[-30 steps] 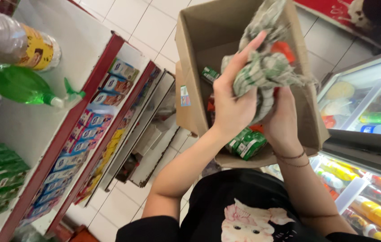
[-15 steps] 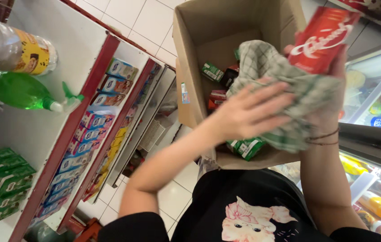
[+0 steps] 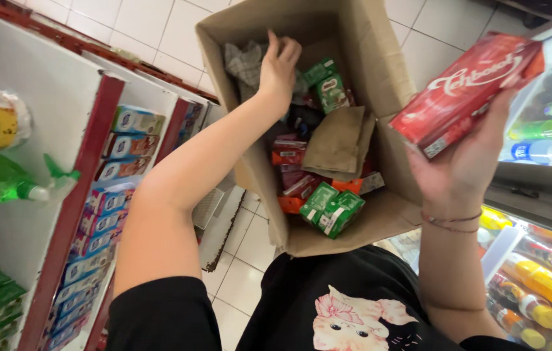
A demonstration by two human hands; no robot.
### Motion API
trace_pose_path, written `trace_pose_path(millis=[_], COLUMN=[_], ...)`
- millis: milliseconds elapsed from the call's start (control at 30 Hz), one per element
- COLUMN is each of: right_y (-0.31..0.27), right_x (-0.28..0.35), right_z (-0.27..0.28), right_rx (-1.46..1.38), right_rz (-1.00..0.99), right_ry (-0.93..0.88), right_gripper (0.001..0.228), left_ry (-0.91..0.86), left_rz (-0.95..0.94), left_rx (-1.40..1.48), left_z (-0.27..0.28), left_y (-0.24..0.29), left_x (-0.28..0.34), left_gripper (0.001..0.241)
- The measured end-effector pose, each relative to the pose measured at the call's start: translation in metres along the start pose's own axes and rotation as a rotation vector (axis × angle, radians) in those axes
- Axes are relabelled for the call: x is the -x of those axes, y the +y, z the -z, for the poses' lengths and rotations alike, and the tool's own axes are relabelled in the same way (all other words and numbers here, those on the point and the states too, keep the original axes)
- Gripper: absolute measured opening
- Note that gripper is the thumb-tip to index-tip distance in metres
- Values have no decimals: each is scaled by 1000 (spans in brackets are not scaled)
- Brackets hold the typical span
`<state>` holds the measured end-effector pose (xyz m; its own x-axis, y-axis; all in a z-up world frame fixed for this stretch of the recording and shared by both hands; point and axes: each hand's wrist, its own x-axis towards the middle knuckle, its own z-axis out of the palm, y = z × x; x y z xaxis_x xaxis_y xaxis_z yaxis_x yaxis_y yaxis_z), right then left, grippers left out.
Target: The person repeatedly takes packaged snack items from a cardboard box, scans each with a handheld barcode scanner, and places them on a refrigerated display shelf. The person handles multiple snack packages and a few small boxes, arranging them on the shelf throughout the clip.
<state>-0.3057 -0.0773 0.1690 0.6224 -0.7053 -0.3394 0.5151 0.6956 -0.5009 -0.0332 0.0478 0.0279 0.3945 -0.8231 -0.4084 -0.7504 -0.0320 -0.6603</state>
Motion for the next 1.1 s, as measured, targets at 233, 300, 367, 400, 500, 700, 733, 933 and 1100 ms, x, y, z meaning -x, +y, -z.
trace_pose_path(millis=[233, 300, 367, 400, 500, 700, 733, 933, 1100], right_y=[6, 7, 8, 9, 11, 12, 13, 16, 21], right_x=[9, 12, 12, 12, 15, 19, 19, 21, 19], right_z=[5, 10, 12, 13, 12, 10, 10, 6, 6], right_rx=[-14, 9, 21, 20, 23, 26, 29, 84, 63], right_rz=[-54, -38, -26, -24, 2, -35, -39, -76, -81], right_ry=[-88, -69, -79, -95, -89, -73, -81, -83, -119], right_gripper=[45, 46, 46, 46, 40, 42, 41, 45, 44], left_ry=[-379, -596, -758, -814, -954, -1094, -1006, -550, -142], left_rz=[-14, 3, 79, 151, 171, 206, 204, 166, 262], left_rx=[980, 1103, 1320, 1476, 1752, 1822, 1801, 1287, 1403], left_z=[16, 19, 19, 16, -1, -33, -33, -16, 3], left_y=[70, 68, 63, 61, 67, 90, 90, 64, 5], left_x=[-6, -6, -9, -10, -14, -29, -28, -16, 26], left_gripper=[46, 49, 50, 50, 48, 50, 48, 49, 52])
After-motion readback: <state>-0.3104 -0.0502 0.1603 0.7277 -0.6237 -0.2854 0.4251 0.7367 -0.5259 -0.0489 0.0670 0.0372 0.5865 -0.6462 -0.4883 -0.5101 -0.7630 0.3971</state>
